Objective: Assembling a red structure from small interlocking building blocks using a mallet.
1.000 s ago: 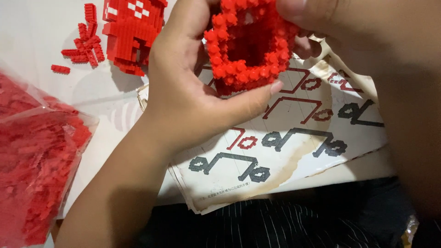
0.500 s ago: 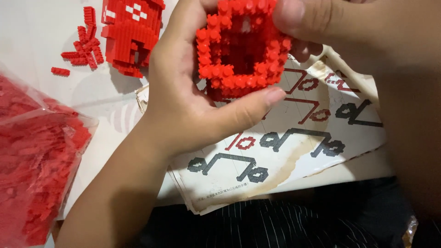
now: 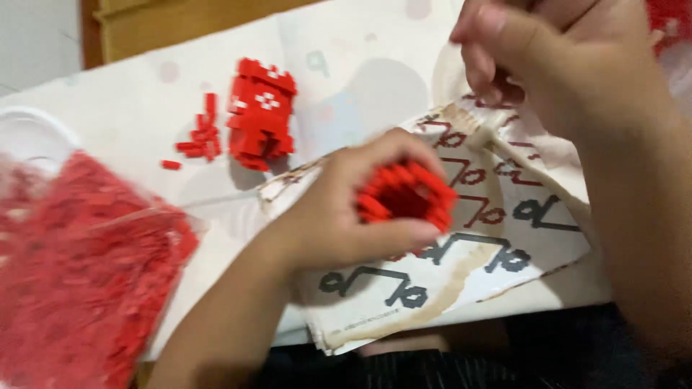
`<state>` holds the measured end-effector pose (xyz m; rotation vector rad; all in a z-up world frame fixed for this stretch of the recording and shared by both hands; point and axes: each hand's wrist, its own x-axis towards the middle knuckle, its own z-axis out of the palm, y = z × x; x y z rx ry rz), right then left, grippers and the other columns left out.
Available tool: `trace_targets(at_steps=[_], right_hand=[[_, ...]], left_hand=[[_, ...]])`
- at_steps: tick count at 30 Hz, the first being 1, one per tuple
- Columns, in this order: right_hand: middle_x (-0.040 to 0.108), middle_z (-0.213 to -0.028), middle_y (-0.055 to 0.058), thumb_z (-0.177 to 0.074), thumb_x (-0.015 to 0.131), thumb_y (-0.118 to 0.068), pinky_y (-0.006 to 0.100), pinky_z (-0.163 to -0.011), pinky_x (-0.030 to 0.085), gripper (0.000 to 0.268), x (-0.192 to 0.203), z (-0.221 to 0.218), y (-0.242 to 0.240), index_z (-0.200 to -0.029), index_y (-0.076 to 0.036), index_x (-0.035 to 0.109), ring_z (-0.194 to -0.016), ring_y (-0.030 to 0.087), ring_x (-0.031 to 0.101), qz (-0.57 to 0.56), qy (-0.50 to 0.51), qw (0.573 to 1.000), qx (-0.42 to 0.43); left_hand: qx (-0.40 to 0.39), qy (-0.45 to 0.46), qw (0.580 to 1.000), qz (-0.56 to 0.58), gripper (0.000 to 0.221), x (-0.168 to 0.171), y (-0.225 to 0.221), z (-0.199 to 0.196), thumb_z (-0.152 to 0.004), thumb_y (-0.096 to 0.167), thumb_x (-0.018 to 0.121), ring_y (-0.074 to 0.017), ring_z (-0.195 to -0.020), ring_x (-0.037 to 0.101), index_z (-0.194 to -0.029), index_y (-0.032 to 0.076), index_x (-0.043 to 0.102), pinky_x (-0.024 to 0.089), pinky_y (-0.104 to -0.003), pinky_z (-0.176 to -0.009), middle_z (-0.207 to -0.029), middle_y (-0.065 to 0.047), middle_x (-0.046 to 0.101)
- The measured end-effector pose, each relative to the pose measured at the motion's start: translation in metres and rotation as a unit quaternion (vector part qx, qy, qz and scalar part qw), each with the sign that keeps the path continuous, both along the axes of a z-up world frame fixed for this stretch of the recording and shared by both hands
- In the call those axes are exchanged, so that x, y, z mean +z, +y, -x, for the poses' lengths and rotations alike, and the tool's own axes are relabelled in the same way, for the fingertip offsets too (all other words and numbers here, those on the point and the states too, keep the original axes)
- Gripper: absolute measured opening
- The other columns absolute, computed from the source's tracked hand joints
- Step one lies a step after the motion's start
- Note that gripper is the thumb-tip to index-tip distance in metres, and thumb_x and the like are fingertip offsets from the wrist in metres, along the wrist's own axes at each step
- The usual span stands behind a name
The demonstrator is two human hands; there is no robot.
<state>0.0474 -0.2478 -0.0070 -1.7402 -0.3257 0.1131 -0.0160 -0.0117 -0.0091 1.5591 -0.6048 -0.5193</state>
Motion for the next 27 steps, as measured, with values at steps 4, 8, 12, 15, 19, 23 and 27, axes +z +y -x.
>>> trace_targets(at_steps=[4,8,12,15,19,23,27], right_hand=[[0.063,-0.074,0.013,-0.111,0.066,0.007,0.019,-0.050,0.048,0.009,0.001,-0.004,0.011,-0.103,0.010,0.065,-0.060,0.013,0.061,0.101,-0.176,0.973,0.109],[0.063,-0.070,0.005,-0.100,0.075,-0.008,0.022,-0.052,0.037,0.011,0.022,0.004,0.029,-0.094,0.001,0.072,-0.059,0.009,0.049,0.179,-0.208,0.953,0.128],[0.071,-0.076,-0.003,-0.096,0.071,-0.036,0.036,-0.064,0.047,0.014,0.067,0.001,0.080,-0.093,-0.023,0.077,-0.068,0.018,0.063,0.434,-0.208,0.857,0.183],[0.070,-0.091,0.001,-0.095,0.067,-0.045,0.050,-0.055,0.043,0.022,0.087,-0.012,0.138,-0.102,-0.023,0.070,-0.078,0.032,0.065,0.508,-0.303,0.772,0.231],[0.063,-0.118,0.007,-0.081,0.080,-0.045,0.059,-0.063,0.054,0.050,0.060,-0.047,0.226,-0.124,-0.022,0.065,-0.103,0.036,0.065,0.558,-0.340,0.692,0.308],[0.054,-0.133,0.007,-0.074,0.085,-0.063,0.053,-0.081,0.053,0.089,0.031,-0.061,0.277,-0.146,-0.029,0.047,-0.113,0.036,0.062,0.648,-0.263,0.630,0.340],[0.049,-0.131,0.011,-0.070,0.092,-0.052,0.054,-0.073,0.051,0.087,-0.007,-0.075,0.297,-0.140,-0.027,0.047,-0.102,0.036,0.063,0.640,-0.195,0.632,0.392]], left_hand=[[-0.077,-0.103,0.991,-0.045,0.036,-0.007,0.004,-0.010,-0.085,0.035,0.071,-0.0155,-0.098,0.067,-0.115,0.019,0.060,0.056,-0.026,-0.085,-0.110,0.000,0.066],[-0.131,-0.055,0.990,-0.005,0.036,-0.018,0.012,-0.020,-0.082,0.037,0.072,-0.0141,-0.097,0.067,-0.111,0.018,0.065,0.056,-0.026,-0.088,-0.108,0.001,0.069],[-0.201,-0.060,0.977,-0.039,0.035,-0.019,0.015,-0.030,-0.078,0.026,0.076,-0.0153,-0.098,0.070,-0.111,0.014,0.070,0.060,-0.027,-0.085,-0.106,-0.002,0.073],[-0.231,-0.113,0.966,-0.010,0.030,-0.018,0.017,-0.031,-0.084,0.027,0.074,-0.0152,-0.102,0.067,-0.111,0.015,0.068,0.056,-0.029,-0.090,-0.108,0.000,0.070],[-0.231,-0.086,0.967,-0.063,0.032,-0.021,0.013,-0.029,-0.075,0.026,0.077,-0.0141,-0.092,0.069,-0.105,0.020,0.069,0.059,-0.027,-0.076,-0.103,0.002,0.072],[-0.191,-0.115,0.971,-0.082,0.040,-0.025,0.016,-0.026,-0.071,0.029,0.079,-0.0139,-0.099,0.067,-0.108,0.020,0.071,0.056,-0.028,-0.084,-0.107,0.003,0.072],[-0.149,-0.038,0.972,-0.179,0.056,-0.016,0.012,-0.018,-0.063,0.040,0.078,-0.0145,-0.103,0.070,-0.113,0.016,0.072,0.059,-0.028,-0.086,-0.109,0.001,0.077]])
